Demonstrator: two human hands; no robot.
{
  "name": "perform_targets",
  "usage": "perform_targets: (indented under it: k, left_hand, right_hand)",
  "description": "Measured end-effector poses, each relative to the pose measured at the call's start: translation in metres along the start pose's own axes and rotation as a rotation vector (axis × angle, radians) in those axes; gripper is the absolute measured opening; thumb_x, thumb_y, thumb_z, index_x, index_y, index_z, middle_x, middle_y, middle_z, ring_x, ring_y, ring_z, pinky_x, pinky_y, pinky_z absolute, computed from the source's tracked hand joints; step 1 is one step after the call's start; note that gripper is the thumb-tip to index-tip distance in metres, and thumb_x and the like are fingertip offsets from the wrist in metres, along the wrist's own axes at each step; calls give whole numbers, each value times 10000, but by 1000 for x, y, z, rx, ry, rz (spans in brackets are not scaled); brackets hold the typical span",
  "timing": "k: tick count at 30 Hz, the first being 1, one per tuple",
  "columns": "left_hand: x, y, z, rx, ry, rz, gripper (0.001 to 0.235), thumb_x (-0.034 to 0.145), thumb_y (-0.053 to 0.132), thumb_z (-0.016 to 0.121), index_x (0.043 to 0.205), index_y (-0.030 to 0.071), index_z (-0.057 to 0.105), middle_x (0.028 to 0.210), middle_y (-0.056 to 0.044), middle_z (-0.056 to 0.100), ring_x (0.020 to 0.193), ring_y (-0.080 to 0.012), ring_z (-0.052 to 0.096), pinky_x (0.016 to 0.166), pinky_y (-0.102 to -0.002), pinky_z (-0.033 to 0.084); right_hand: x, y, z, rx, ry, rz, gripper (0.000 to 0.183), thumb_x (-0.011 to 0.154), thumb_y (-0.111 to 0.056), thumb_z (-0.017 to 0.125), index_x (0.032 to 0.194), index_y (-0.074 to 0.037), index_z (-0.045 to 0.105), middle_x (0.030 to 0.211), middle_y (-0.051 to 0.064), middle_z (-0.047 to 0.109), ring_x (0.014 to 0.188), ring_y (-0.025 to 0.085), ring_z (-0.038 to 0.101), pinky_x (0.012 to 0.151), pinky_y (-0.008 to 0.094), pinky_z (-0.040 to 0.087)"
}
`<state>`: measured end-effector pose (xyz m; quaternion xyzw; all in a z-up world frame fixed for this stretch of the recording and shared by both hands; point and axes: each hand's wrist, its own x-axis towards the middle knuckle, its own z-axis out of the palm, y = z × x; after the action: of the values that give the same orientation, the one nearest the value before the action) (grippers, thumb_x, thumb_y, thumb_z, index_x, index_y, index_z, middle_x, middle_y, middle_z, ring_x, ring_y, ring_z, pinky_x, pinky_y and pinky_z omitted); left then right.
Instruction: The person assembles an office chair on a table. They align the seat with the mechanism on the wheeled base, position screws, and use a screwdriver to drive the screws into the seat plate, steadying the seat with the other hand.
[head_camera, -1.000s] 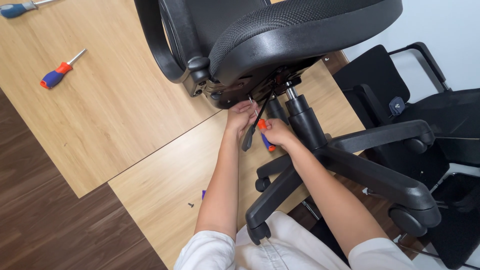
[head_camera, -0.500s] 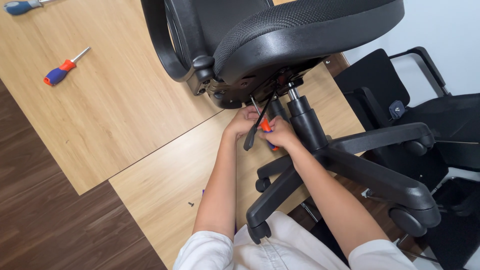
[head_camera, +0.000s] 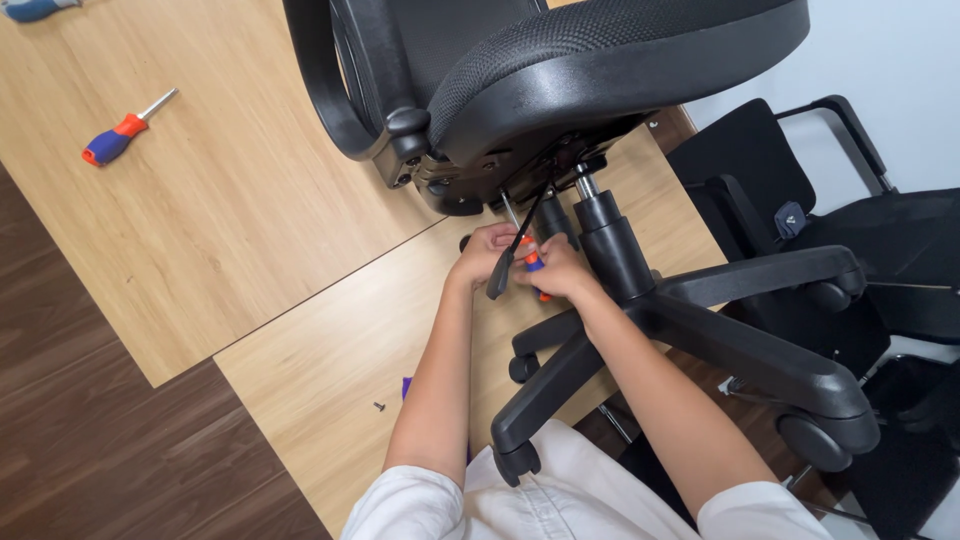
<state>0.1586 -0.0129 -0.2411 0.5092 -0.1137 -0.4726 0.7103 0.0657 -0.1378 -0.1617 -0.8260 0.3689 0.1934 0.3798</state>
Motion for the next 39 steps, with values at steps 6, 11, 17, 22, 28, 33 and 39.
perform_targets:
  k: [6, 11, 17, 22, 28, 33, 39]
  left_hand:
    - [10, -12, 3, 144, 74, 16, 452, 803, 162, 900, 1153, -68, 729, 989, -158, 772, 855, -174, 723, 766, -296, 580]
    - [7, -10, 4, -18, -29, -22, 446, 841, 208, 841, 1197, -18, 692, 1042, -114, 751, 897, -154, 728, 785, -293, 605]
    - [11, -26, -4, -108, -71, 73, 440, 844, 139, 829, 1220, -34, 679, 1081, -105, 740, 934, -154, 728, 825, -301, 624]
    - [5, -13, 1, -106, -45, 74, 431, 841, 130, 829, 1209, -39, 681, 1059, -102, 748, 922, -156, 737, 823, -296, 631]
    - [4, -4, -4, 14, 23, -72, 476, 830, 184, 843, 1233, -21, 694, 1006, -115, 758, 884, -145, 720, 740, -285, 591]
    - [10, -22, -12, -159, -104, 58, 464, 897, 29, 724, 1336, -51, 598, 1182, -150, 730, 1036, -194, 709, 869, -297, 592]
    - [8, -38, -18, -307, -170, 81, 568, 889, -40, 659, 1436, -17, 507, 1369, -139, 654, 1239, -201, 649, 1037, -308, 535]
  right_hand:
    - [16, 18, 5, 103, -41, 7, 407, 826, -185, 792, 1138, 28, 643, 1001, 98, 725, 893, 160, 693, 772, 298, 556]
    - [33, 39, 9, 197, -81, 16, 267, 907, -145, 723, 1122, 10, 689, 937, 57, 694, 841, 137, 640, 749, 299, 519]
    - [21, 28, 8, 146, -32, 24, 278, 908, -158, 721, 1135, -2, 687, 908, 51, 693, 829, 138, 656, 745, 298, 528]
    - [15, 24, 9, 125, 4, -42, 308, 844, -184, 752, 1095, -20, 680, 922, 47, 741, 839, 143, 709, 743, 295, 562]
    - [-4, 0, 3, -115, 160, -104, 594, 618, -343, 950, 958, 11, 616, 896, 114, 728, 819, 210, 722, 753, 325, 579]
    - [4, 6, -4, 302, -57, 81, 614, 769, -263, 816, 1253, -49, 504, 1013, 69, 728, 903, 160, 718, 762, 352, 591]
    - [-1, 11, -8, 336, -232, 149, 682, 884, -123, 686, 1487, -127, 367, 1001, 95, 740, 878, 160, 700, 748, 358, 568]
